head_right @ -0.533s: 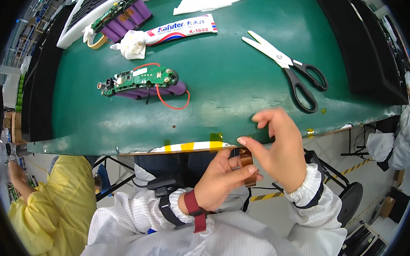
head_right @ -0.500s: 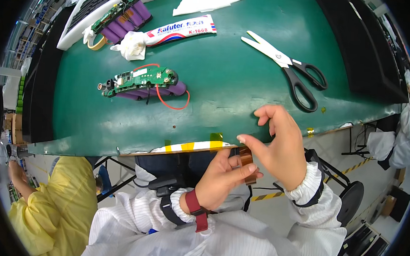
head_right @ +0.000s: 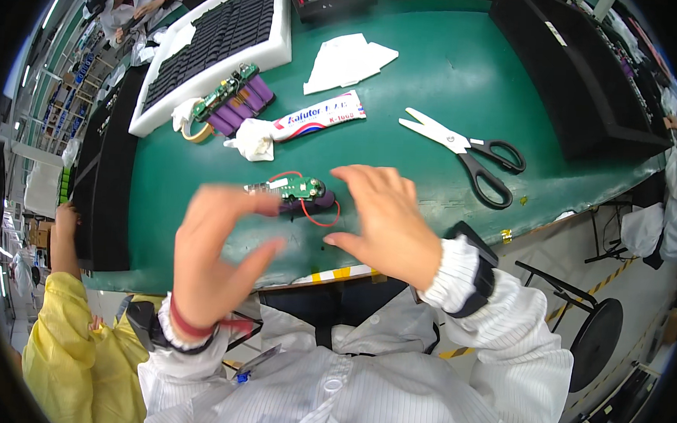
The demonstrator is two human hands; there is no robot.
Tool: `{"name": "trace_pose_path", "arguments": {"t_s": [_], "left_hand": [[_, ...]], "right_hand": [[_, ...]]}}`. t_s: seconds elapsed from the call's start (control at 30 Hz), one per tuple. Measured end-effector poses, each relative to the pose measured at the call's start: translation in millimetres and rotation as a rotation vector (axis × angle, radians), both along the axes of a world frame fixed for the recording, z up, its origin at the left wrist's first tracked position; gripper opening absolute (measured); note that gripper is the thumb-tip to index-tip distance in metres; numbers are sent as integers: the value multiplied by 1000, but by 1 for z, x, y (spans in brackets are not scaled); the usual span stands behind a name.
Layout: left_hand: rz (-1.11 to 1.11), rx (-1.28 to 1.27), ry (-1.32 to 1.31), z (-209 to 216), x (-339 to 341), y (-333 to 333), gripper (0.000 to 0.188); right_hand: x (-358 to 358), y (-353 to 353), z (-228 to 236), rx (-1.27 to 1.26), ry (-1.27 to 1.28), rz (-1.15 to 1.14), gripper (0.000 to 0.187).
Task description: The recorder is assembling battery packs by attaching circuit boards to battery cells and applying yellow polyimide tape.
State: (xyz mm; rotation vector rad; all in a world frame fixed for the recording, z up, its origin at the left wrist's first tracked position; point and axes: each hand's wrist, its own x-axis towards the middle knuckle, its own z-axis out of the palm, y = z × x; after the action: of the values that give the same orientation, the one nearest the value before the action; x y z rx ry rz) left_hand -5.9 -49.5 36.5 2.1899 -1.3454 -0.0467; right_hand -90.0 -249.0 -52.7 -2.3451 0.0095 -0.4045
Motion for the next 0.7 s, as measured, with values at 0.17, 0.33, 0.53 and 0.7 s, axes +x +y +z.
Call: {"name": "trace_pose_path", "arguments": {"t_s": [0.17,0.33,0.53,0.7], "left_hand": [[74,186,-286,-29,31,-38,54],[42,44,-79,-35,45,-33,26],[216,-209,235,-29,43,5,29],[362,-300,389,-33,41,34,32]], "right_hand": [[27,13,-8,-53,137,40,50],[27,5,-4,-32,31,44,30],[22,17,30,76,-38,125,24],[33,55,40,-10,-169,168,22]]}}
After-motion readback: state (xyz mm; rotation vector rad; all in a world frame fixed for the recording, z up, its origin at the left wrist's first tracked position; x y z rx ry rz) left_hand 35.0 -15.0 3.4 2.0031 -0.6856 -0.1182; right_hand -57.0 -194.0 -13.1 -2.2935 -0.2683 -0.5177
